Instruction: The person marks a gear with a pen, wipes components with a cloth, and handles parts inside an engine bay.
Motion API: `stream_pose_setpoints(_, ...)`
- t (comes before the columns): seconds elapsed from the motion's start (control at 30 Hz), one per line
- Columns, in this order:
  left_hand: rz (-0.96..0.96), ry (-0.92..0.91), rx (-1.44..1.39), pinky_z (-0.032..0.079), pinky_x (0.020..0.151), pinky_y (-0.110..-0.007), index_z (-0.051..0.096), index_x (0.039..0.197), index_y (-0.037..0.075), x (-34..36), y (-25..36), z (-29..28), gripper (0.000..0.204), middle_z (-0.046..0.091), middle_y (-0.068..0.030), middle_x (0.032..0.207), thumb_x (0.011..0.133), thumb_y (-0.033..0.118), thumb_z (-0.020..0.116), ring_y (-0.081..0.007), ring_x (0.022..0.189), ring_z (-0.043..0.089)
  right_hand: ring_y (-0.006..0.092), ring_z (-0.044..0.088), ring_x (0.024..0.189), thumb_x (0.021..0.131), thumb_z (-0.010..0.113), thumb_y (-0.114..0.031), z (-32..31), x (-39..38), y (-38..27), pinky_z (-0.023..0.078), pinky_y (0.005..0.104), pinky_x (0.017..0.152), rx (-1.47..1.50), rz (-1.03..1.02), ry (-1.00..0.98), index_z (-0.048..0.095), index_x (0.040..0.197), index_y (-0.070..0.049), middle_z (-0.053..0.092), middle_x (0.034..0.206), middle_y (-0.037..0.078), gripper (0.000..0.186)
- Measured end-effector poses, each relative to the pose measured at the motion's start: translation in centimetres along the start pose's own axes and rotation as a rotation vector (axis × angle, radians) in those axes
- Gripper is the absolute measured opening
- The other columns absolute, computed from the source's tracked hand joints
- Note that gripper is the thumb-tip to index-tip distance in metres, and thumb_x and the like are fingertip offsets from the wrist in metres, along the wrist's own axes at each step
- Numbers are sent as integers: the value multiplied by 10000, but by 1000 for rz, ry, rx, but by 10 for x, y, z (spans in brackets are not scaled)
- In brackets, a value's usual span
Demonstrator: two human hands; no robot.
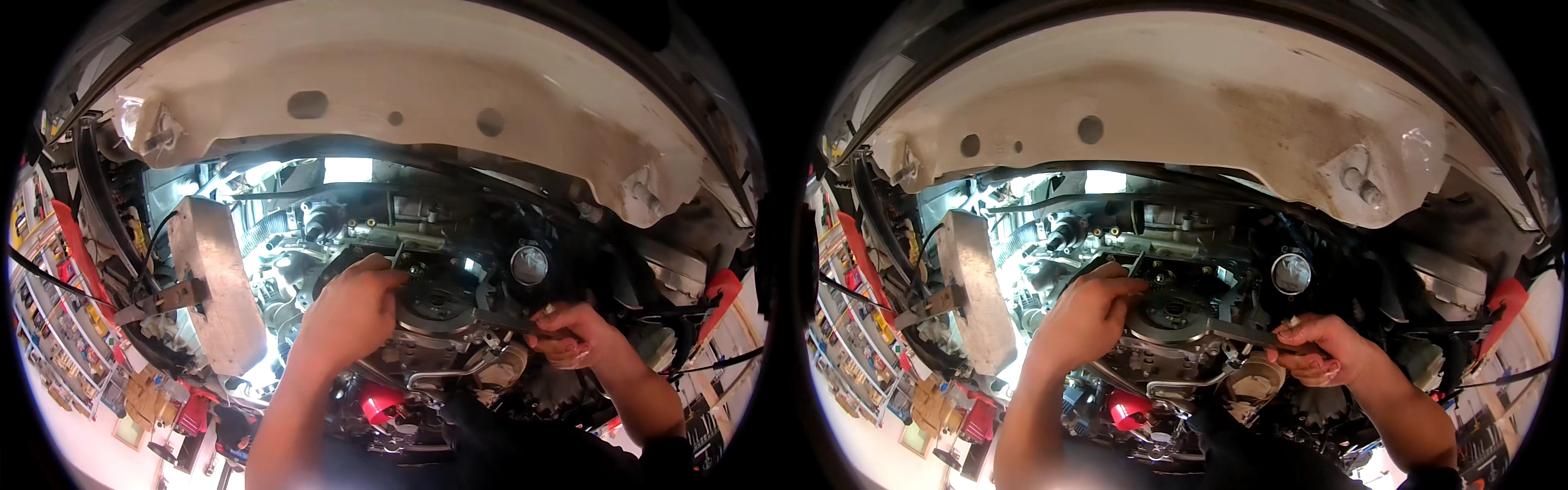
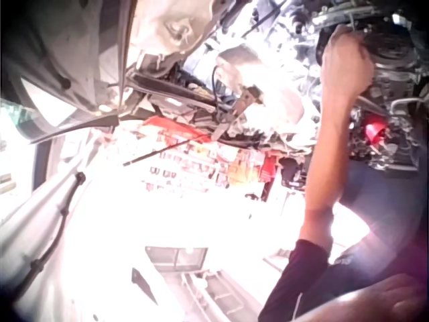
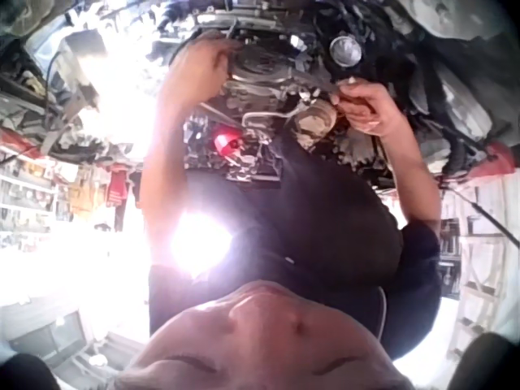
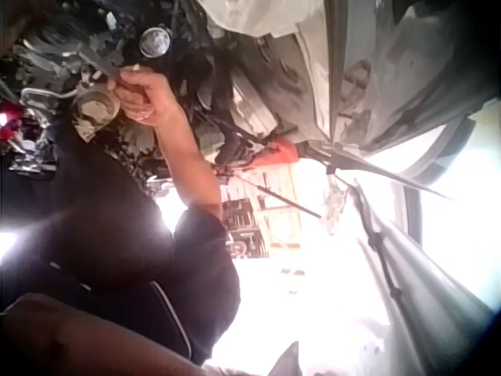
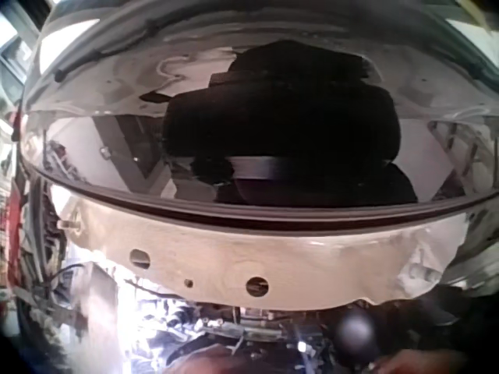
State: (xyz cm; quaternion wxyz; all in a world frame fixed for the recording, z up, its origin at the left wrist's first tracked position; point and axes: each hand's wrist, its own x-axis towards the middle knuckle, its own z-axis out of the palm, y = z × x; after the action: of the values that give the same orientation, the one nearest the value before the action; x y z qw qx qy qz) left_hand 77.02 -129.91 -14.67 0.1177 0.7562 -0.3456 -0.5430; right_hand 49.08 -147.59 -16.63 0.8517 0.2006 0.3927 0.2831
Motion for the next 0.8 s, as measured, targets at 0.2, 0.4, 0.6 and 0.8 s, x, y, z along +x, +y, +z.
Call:
stream_pose_setpoints(0.2, -2, -27, 12, 477, 791, -412, 702, 992, 4, 1, 3, -2, 286, 608, -144, 913, 785, -21, 507, -347, 863, 610, 61, 375, 373, 956, 542, -169, -11, 2, -15, 308, 196, 353, -329, -114, 159, 626, 1012, 74, 471, 528, 16, 263)
stream_pose_setpoints(0.4, -18, -15, 30, 483, 786, -417, 708, 978, 6, 0, 6, -1, 290, 606, -149, 896, 766, -10, 512, -345, 849, 613, 89, 472, 522, 945, 590, -185, 10, 7, -13, 390, 252, 487, -1197, -406, 619, 654, 961, 2, 549, 643, 13, 199)
stream_pose_setpoints(0.6, -22, -17, 41, 491, 782, -419, 708, 964, 4, 2, 7, 0, 279, 615, -152, 916, 770, -1, 506, -345, 851, 624, 130, 494, 579, 946, 588, -151, 17, 10, -5, 426, 296, 557, -1487, -636, 688, 650, 942, 4, 567, 645, 63, 167)
stream_pose_setpoints(0.8, 5, -3, 46, 497, 781, -413, 700, 942, -11, 3, 4, 0, 256, 626, -163, 917, 781, 6, 503, -353, 854, 628, 145, 543, 573, 931, 629, -205, 27, 3, 0, 447, 296, 559, -1613, -730, 611, 685, 963, -6, 612, 668, 137, 209)
